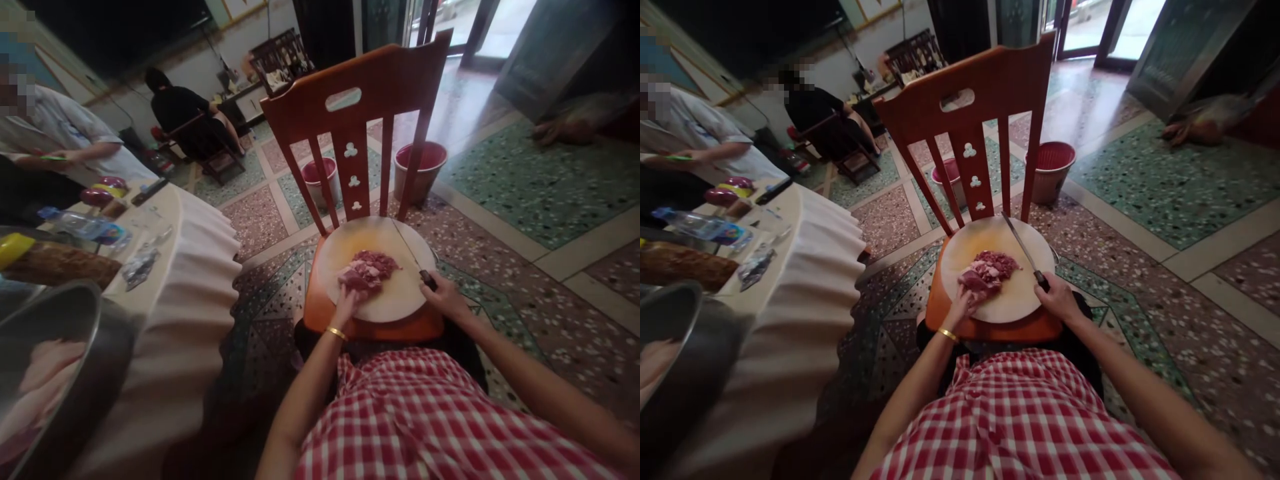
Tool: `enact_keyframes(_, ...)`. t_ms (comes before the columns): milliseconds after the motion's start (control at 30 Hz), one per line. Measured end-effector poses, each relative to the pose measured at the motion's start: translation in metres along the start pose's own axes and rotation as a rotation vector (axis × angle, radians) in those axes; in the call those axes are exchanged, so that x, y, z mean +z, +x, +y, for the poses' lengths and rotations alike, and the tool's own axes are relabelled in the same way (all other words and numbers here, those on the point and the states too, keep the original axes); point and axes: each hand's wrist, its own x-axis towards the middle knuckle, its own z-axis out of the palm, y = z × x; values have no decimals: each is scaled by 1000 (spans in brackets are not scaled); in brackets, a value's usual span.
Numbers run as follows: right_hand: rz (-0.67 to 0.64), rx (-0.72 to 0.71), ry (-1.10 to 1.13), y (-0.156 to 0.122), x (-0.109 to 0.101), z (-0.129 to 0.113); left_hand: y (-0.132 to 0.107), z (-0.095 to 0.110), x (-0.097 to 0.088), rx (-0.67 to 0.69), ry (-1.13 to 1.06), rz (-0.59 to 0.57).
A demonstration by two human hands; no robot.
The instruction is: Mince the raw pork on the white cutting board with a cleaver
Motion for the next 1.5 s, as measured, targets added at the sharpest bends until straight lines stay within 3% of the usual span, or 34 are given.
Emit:
enact_keyframes(67, 64, -5, 185, -11, -5, -11, 3, 7, -23, 126, 203, -17)
enact_keyframes(167, 6, 68, 290, -23, -8, -27, 16, 26, -52, 449, 622, 56)
enact_keyframes(200, -26, 82, 310, -26, -8, -31, 21, 32, -55, 530, 747, 23)
enact_keyframes(333, -94, 51, 347, -37, -8, -43, 41, 43, -43, 692, 1039, -292)
enact_keyframes(433, -108, 7, 317, -42, -8, -49, 46, 35, -33, 742, 1062, -261)
enact_keyframes(533, -126, -17, 293, -46, -7, -50, 42, 23, -36, 633, 991, -80)
enact_keyframes(633, -171, -49, 271, -49, -2, -51, 35, 10, -45, 375, 747, 43)
enact_keyframes(767, -290, -68, 230, -53, 10, -61, 26, -4, -52, 150, 306, 127)
enact_keyframes(900, -402, -108, 195, -51, 21, -83, 21, -13, -49, 24, 94, 144)
enact_keyframes(1067, -467, -206, 44, -51, 28, -100, 22, -33, -44, 27, 16, 203)
enact_keyframes(1167, -522, -237, -71, -59, 26, -97, 24, -47, -41, -32, -16, 306)
enact_keyframes(1300, -582, -218, -221, -61, 28, -94, 23, -50, -34, -37, -23, 329)
enact_keyframes(1500, -579, -265, -289, -7, 69, -132, 28, -42, -31, -51, -27, 336)
